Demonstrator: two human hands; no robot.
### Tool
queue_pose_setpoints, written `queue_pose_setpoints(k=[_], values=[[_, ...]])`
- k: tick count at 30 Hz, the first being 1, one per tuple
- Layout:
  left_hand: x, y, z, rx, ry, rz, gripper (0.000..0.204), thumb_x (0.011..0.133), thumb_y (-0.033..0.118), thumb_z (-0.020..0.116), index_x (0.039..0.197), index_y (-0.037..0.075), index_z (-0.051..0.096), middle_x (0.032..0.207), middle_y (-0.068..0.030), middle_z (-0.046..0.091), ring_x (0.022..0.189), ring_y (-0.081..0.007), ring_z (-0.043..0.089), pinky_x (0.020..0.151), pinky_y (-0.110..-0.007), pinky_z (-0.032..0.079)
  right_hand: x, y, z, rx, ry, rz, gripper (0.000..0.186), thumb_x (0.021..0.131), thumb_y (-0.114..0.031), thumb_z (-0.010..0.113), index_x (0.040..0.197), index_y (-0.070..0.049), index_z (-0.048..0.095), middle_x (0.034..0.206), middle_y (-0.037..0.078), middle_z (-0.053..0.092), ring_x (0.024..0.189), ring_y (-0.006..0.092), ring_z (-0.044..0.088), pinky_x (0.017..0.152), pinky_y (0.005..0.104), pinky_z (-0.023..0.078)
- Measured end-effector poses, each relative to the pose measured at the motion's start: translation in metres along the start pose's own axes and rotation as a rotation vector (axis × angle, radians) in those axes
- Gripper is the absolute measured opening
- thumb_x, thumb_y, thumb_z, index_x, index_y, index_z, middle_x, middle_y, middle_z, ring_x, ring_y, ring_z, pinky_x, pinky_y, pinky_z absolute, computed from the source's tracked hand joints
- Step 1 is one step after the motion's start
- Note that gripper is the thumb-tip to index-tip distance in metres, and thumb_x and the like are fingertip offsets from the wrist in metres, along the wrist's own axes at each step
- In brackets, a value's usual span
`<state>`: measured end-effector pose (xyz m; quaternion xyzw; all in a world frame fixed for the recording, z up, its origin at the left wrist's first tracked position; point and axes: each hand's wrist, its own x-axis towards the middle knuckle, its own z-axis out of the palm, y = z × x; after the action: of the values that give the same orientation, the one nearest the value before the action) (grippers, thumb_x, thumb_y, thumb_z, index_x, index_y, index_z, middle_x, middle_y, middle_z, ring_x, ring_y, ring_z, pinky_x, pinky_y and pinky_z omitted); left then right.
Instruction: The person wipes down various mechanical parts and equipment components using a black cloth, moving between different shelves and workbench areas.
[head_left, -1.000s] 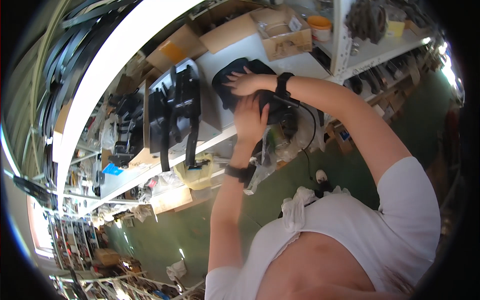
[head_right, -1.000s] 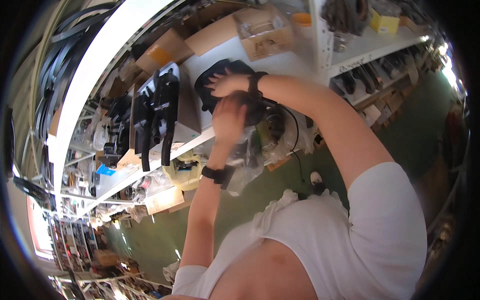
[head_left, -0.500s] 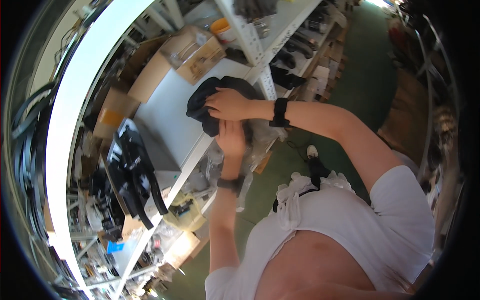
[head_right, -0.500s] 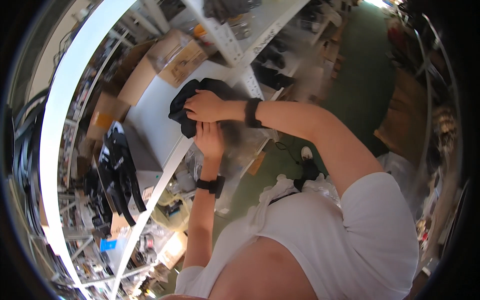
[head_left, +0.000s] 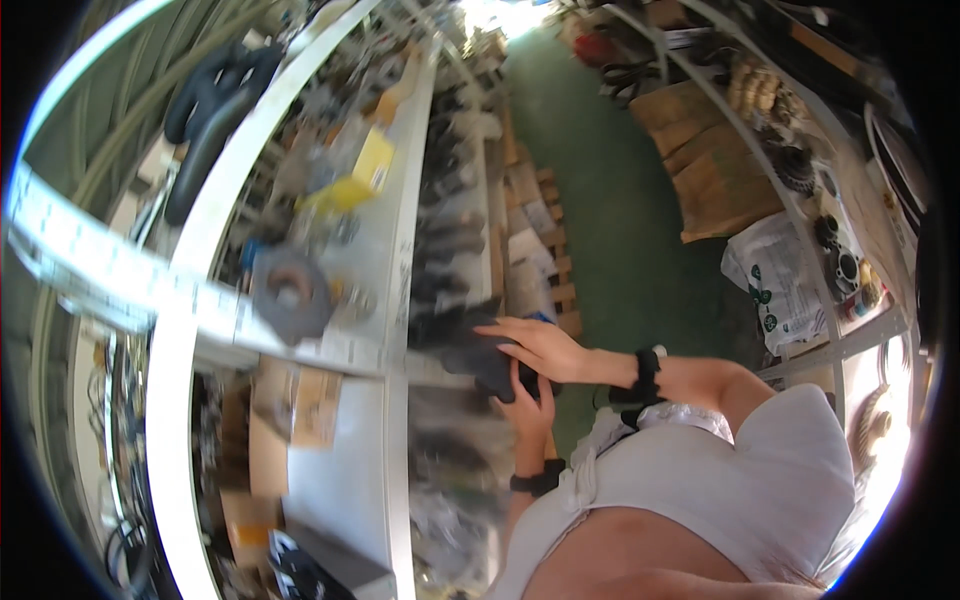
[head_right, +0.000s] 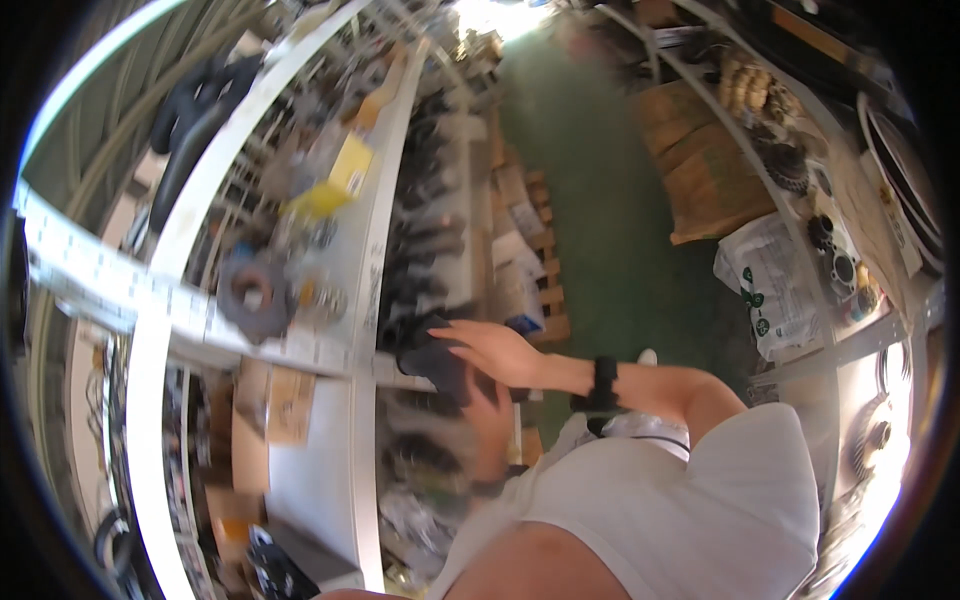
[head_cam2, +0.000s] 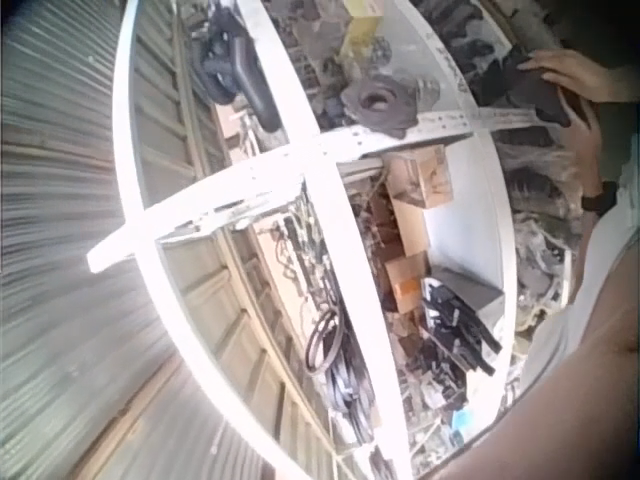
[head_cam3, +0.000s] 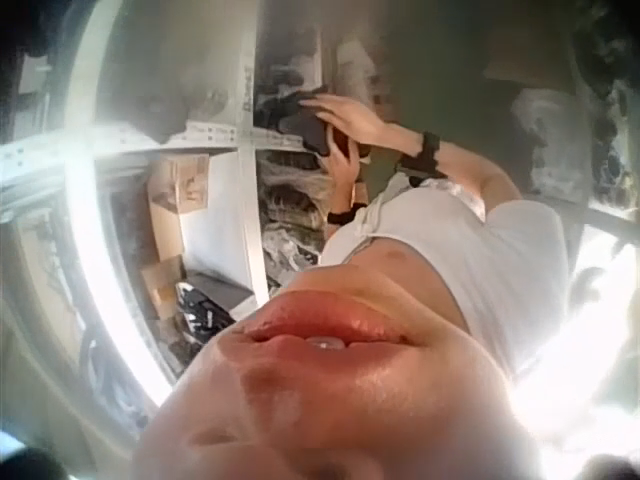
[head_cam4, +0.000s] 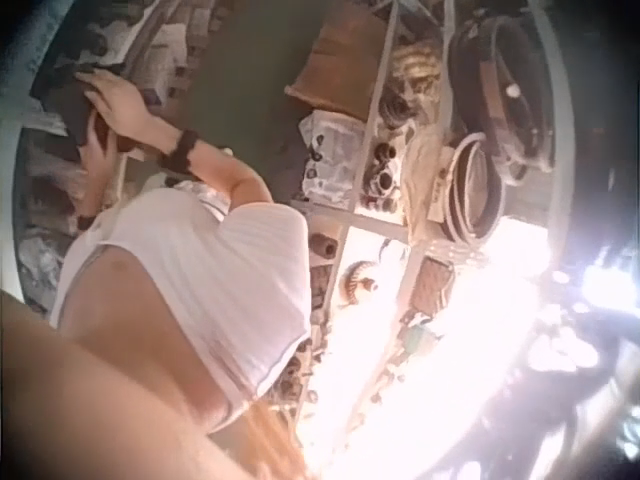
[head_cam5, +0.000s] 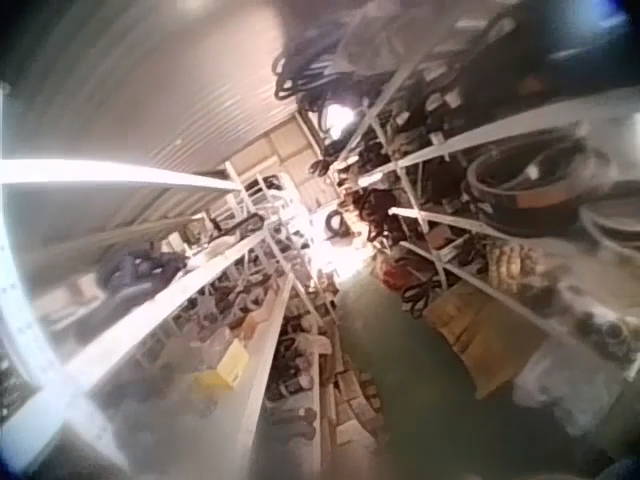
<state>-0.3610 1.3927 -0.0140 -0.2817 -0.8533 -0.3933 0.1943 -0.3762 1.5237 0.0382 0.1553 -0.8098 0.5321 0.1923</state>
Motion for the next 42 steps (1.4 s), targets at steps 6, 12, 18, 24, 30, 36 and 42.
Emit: queue_pose_setpoints(k=[6, 12, 18, 24, 30, 36, 42], values=[[0.044, 0.006, 0.074, -0.246, -0.009, -0.044, 0.043, 0.083, 0.021, 0.054, 0.116, -0.005, 0.045, 0.106, -0.0269, 0.053, 0.096, -0.0398, 0.053, 0.080, -0.042, 0.041, -0.005, 0.029, -0.056, -0.087, 0.198, 0.103, 0.038, 0.087, -0.019, 0.047, 0.125, -0.014, 0.044, 0.119, 0.021, 0.047, 0.110, 0.0354, 0.045, 0.090, 0.0373, 0.038], [0.104, 0.010, 0.137, -0.256, -0.141, -0.143, 0.038, 0.086, 0.021, 0.050, 0.112, -0.006, 0.046, 0.105, -0.0265, 0.053, 0.092, -0.0399, 0.055, 0.075, -0.040, 0.044, 0.010, 0.056, -0.115, -0.219, 0.207, 0.098, 0.043, 0.083, -0.016, 0.053, 0.124, -0.011, 0.044, 0.117, 0.021, 0.049, 0.109, 0.0342, 0.046, 0.091, 0.0368, 0.038], [0.163, 0.010, 0.193, -0.359, -0.182, -0.191, 0.036, 0.087, 0.022, 0.048, 0.111, -0.005, 0.047, 0.105, -0.0235, 0.054, 0.093, -0.0358, 0.055, 0.077, -0.038, 0.044, 0.031, 0.084, -0.159, -0.332, 0.167, -0.020, 0.050, 0.079, -0.017, 0.056, 0.126, -0.007, 0.040, 0.116, 0.022, 0.047, 0.109, 0.0345, 0.045, 0.093, 0.0390, 0.037], [0.232, -0.005, 0.259, -0.474, -0.196, -0.239, 0.034, 0.088, 0.023, 0.047, 0.110, -0.003, 0.048, 0.105, -0.0206, 0.055, 0.094, -0.0317, 0.055, 0.078, -0.036, 0.043, 0.069, 0.138, -0.191, -0.327, 0.210, 0.097, 0.055, 0.079, -0.022, 0.058, 0.128, -0.006, 0.038, 0.118, 0.024, 0.045, 0.109, 0.0374, 0.044, 0.093, 0.0399, 0.037], [0.308, -0.031, 0.315, -0.622, -0.217, -0.305, 0.033, 0.089, 0.023, 0.045, 0.110, -0.002, 0.049, 0.105, -0.0176, 0.056, 0.096, -0.0276, 0.055, 0.079, -0.035, 0.043, 0.141, 0.206, -0.234, -0.384, 0.229, 0.173, 0.058, 0.080, -0.027, 0.058, 0.130, -0.007, 0.036, 0.117, 0.026, 0.045, 0.106, 0.0387, 0.045, 0.090, 0.0392, 0.038], [0.411, -0.056, 0.330, -0.859, -0.351, -0.496, 0.032, 0.090, 0.022, 0.043, 0.111, -0.001, 0.049, 0.107, -0.0112, 0.056, 0.099, -0.0203, 0.053, 0.083, -0.032, 0.040, 0.231, 0.261, -0.273, -0.529, 0.189, 0.171, 0.043, 0.081, -0.023, 0.056, 0.118, -0.003, 0.048, 0.109, 0.019, 0.053, 0.095, 0.0325, 0.053, 0.081, 0.0356, 0.044], [0.471, -0.075, 0.352, -0.394, -0.393, -0.252, 0.029, 0.086, 0.015, 0.046, 0.109, -0.002, 0.047, 0.103, -0.0156, 0.054, 0.096, -0.0250, 0.053, 0.084, -0.031, 0.039, 0.274, 0.324, -0.296, -0.407, 0.212, 0.213, 0.029, 0.080, -0.019, 0.054, 0.102, 0.000, 0.055, 0.093, 0.017, 0.058, 0.081, 0.0346, 0.055, 0.069, 0.0392, 0.045]])
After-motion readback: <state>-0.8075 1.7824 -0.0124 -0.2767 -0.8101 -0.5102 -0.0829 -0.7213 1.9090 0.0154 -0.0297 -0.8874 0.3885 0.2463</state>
